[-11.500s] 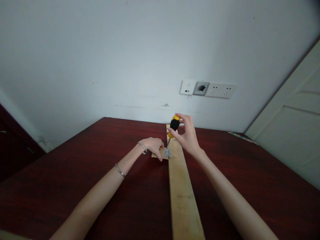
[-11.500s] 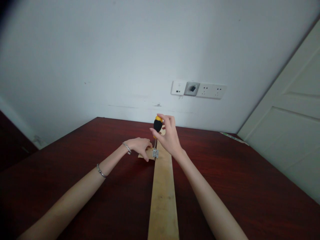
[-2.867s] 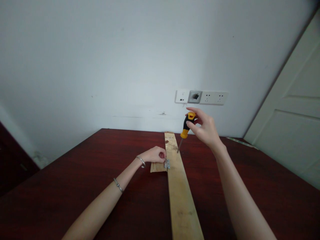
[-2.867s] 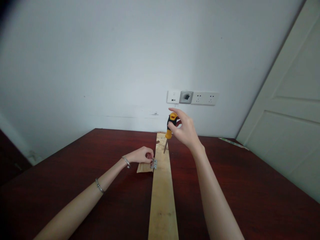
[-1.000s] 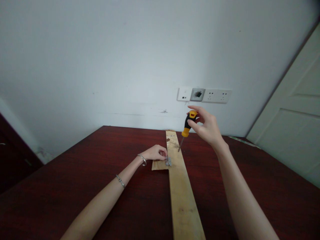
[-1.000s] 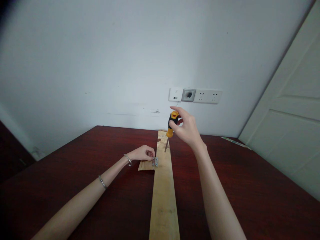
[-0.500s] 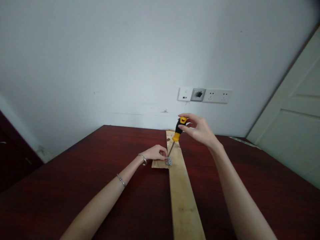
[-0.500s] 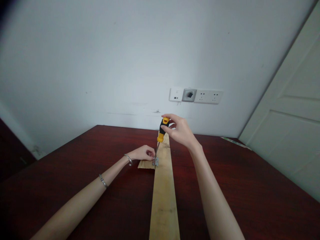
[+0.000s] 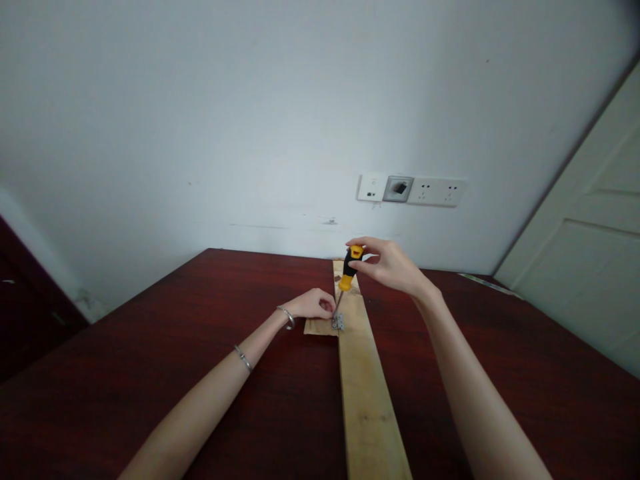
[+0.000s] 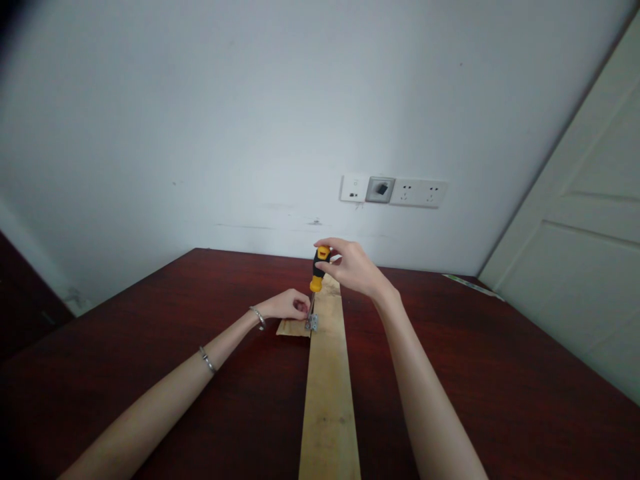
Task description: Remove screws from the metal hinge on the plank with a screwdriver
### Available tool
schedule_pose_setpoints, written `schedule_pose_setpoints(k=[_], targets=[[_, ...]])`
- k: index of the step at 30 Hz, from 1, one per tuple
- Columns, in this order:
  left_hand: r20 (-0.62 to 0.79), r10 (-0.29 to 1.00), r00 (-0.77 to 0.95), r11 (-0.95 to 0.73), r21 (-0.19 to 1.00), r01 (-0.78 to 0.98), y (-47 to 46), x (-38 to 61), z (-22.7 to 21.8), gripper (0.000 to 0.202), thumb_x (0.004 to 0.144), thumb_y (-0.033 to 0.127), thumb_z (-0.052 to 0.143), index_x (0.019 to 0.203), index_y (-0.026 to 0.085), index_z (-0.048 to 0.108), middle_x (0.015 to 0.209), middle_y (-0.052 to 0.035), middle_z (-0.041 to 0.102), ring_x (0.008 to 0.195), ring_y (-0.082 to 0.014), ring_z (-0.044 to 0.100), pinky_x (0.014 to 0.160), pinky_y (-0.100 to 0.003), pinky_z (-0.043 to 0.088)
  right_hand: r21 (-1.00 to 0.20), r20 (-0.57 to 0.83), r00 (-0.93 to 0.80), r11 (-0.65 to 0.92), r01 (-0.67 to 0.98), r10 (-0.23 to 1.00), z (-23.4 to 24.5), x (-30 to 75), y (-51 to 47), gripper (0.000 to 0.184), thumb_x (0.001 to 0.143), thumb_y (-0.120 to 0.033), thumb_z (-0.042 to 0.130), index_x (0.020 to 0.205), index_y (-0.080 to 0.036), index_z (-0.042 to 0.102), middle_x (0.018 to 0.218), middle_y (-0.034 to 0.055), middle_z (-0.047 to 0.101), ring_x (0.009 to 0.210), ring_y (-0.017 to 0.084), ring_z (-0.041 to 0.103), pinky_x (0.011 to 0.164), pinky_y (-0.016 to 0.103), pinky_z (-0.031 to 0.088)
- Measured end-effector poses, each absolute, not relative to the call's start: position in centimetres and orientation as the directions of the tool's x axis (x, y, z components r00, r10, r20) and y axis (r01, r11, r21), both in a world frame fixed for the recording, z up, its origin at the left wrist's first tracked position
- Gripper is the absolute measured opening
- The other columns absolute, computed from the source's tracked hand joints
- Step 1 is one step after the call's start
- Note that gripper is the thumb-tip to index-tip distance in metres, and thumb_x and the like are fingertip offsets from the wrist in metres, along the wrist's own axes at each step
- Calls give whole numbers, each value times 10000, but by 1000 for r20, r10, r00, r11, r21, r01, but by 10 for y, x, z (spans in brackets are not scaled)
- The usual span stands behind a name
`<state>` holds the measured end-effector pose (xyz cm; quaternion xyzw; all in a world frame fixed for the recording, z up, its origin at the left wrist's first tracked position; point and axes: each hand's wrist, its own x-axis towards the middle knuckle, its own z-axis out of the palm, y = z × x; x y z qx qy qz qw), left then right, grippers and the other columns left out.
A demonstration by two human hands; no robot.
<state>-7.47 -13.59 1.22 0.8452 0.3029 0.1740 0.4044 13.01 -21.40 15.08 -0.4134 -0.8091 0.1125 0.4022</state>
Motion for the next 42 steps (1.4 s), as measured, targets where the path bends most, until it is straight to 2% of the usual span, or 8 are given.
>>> schedule_pose_setpoints(k=[13, 20, 24, 30, 34, 39, 42], targets=[[48, 665, 745, -431, 840, 331, -136, -75, 9, 83, 652, 140, 666, 728, 109, 679, 622, 26, 588, 594, -79, 502, 595, -188, 386, -527, 555, -332, 631, 569, 763, 156, 133, -218, 341, 772, -222, 659, 1108, -180, 703, 1125, 94, 713, 969, 236, 674, 810, 375, 588], [75, 703, 708, -316, 924, 216, -130, -76, 5, 135, 650, 153, 658, 779, 113, 647, 688, -1, 645, 628, -97, 574, 633, -211, 433, -575, 531, -311, 605, 551, 788, 154, 137, -215, 346, 768, -236, 670, 1108, -174, 690, 1099, 90, 712, 917, 222, 679, 805, 378, 580], [79, 696, 714, -347, 907, 237, -127, -79, 8, 138, 643, 175, 669, 763, 112, 644, 697, -5, 648, 638, -98, 573, 649, -219, 441, -628, 553, -259, 600, 495, 792, 157, 140, -217, 366, 758, -264, 688, 1114, -178, 682, 1108, 85, 704, 947, 228, 673, 821, 390, 582], [107, 716, 690, -488, 783, 386, -123, -100, 41, 136, 655, 192, 644, 757, 107, 670, 717, -25, 666, 669, -114, 577, 655, -221, 430, -674, 631, -112, 614, 410, 767, 168, 152, -228, 426, 717, -319, 740, 1112, -167, 693, 1089, 97, 716, 968, 252, 679, 835, 410, 592], [104, 771, 628, -546, 616, 568, -116, -138, 68, 166, 636, 220, 634, 743, 111, 698, 697, -29, 664, 661, -132, 571, 633, -227, 412, -665, 673, -38, 627, 405, 738, 175, 163, -235, 433, 703, -338, 765, 1106, -193, 702, 1066, 80, 729, 972, 256, 692, 859, 419, 591], [-110, 863, 493, -413, 406, 815, -110, -206, 81, 156, 584, 206, 612, 686, 131, 702, 667, -23, 658, 618, -128, 547, 577, -215, 375, -644, 699, 6, 625, 441, 715, 180, 169, -242, 439, 694, -342, 772, 1107, -211, 706, 1064, 71, 734, 949, 248, 706, 865, 429, 596], [-220, 896, 386, -311, 309, 899, -112, -246, 80, 87, 540, 183, 603, 569, 136, 670, 551, -11, 599, 553, -118, 495, 551, -222, 355, -639, 707, 26, 622, 452, 707, 183, 168, -248, 442, 682, -337, 772, 1100, -204, 715, 1046, 76, 738, 930, 246, 708, 861, 421, 600]])
